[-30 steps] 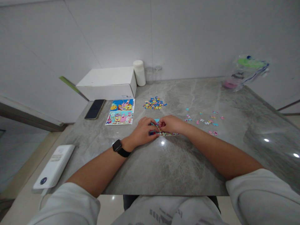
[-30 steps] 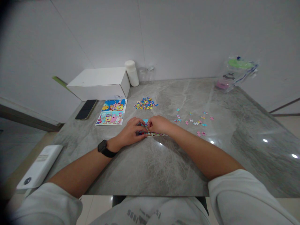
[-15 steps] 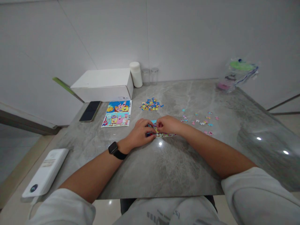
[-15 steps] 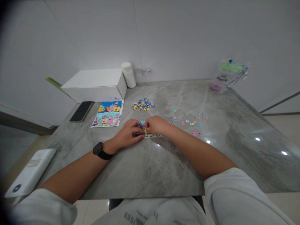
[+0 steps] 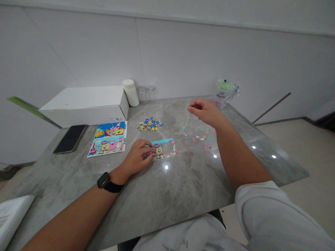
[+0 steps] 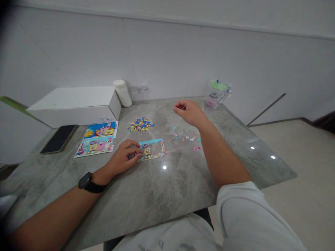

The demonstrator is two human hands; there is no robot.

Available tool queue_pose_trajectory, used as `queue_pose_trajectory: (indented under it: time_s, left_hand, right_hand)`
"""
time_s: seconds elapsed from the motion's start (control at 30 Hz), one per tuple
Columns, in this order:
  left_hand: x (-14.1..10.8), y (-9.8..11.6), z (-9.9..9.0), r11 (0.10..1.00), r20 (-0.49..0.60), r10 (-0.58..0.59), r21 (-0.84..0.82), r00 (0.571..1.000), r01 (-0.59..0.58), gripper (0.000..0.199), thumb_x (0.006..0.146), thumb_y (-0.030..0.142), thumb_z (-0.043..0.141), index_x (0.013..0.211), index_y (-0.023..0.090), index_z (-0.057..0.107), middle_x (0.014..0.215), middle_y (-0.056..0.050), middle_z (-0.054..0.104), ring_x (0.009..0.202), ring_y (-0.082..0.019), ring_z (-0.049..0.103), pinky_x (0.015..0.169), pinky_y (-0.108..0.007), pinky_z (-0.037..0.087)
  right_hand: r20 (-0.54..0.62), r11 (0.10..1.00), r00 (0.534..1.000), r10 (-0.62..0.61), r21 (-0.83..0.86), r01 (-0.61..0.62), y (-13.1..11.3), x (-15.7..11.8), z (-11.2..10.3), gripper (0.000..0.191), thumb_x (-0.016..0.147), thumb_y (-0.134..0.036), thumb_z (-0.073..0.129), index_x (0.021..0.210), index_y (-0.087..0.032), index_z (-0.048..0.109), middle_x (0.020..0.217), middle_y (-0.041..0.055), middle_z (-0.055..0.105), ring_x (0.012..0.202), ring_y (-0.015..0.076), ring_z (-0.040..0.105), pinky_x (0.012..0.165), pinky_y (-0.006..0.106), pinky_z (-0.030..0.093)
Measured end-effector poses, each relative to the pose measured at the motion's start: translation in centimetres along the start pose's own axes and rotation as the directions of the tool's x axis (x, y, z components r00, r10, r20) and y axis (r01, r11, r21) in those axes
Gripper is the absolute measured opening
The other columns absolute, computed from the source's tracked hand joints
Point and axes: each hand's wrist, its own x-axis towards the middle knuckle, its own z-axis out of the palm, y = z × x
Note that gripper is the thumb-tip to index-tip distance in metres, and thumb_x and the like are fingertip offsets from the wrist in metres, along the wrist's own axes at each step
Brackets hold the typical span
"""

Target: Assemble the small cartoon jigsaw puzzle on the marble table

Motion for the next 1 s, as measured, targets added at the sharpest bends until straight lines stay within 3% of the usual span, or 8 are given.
queue_pose_trajectory:
  time_s: [0.07,0.17,0.3,0.4,0.7,1.0]
  left_hand:
    - [0.0,-0.1,0.1,1.000,-0.003,-0.005,-0.006,1.000,0.004,0.023,0.100,0.037,0.062,0.103,0.027,0.082,0.115,-0.009,0.071,0.109,-0.025,0.065,0.103,-0.048,0.051]
    - [0.1,-0.3,0.2,1.000,-0.021,0.007,-0.010,1.000,-0.008,0.025,0.101,0.037,0.060,0.101,0.026,0.082,0.112,-0.008,0.071,0.107,-0.025,0.066,0.099,-0.046,0.052]
    - [0.2,-0.6,0.3,1.000,-0.040,0.010,-0.011,0.999,-0.011,0.025,0.101,0.038,0.060,0.099,0.026,0.082,0.110,-0.007,0.071,0.105,-0.024,0.067,0.097,-0.045,0.052]
    - [0.2,-0.8,0.3,0.999,-0.034,-0.021,-0.025,0.999,0.020,0.025,0.101,0.040,0.061,0.098,0.027,0.082,0.110,-0.007,0.072,0.106,-0.024,0.067,0.098,-0.044,0.053]
    - [0.3,-1.0,-0.1,0.992,-0.041,-0.120,-0.033,0.992,0.119,0.026,0.100,0.041,0.059,0.096,0.025,0.079,0.111,-0.007,0.071,0.107,-0.024,0.068,0.099,-0.044,0.054]
    - [0.1,-1.2,-0.1,0.985,-0.027,-0.161,-0.070,0.987,0.159,0.027,0.100,0.042,0.059,0.097,0.024,0.078,0.111,-0.007,0.071,0.108,-0.024,0.067,0.102,-0.044,0.054]
  right_hand:
    - [-0.009,0.995,0.999,0.038,-0.091,-0.038,2.6,-0.7,-1.8,0.038,0.097,-0.050,0.061,0.103,-0.017,0.076,0.094,0.0079,0.074,0.081,0.0188,0.062,0.076,0.030,0.045]
    - [-0.011,0.970,0.990,0.138,-0.202,-0.137,7.0,-2.4,-2.6,0.033,0.096,-0.045,0.062,0.104,-0.017,0.078,0.097,0.0085,0.077,0.082,0.0196,0.064,0.077,0.030,0.046]
    - [-0.038,0.917,0.959,0.281,-0.284,-0.280,12.0,-5.0,-1.4,0.027,0.097,-0.035,0.058,0.104,-0.018,0.079,0.101,0.0083,0.080,0.086,0.0202,0.068,0.079,0.029,0.047]
    - [-0.047,0.884,0.947,0.318,-0.347,-0.314,14.3,-6.3,-0.1,0.026,0.098,-0.030,0.057,0.106,-0.019,0.079,0.105,0.0094,0.081,0.091,0.0210,0.071,0.082,0.030,0.049]
    - [0.108,0.856,0.946,0.304,-0.466,-0.222,16.2,-6.2,2.1,0.027,0.097,-0.026,0.063,0.115,-0.020,0.081,0.117,0.0128,0.080,0.104,0.0237,0.071,0.090,0.032,0.050]
    - [0.107,0.845,0.951,0.291,-0.495,-0.203,16.4,-6.6,1.3,0.026,0.095,-0.023,0.064,0.115,-0.021,0.081,0.114,0.0110,0.080,0.102,0.0232,0.072,0.089,0.031,0.050]
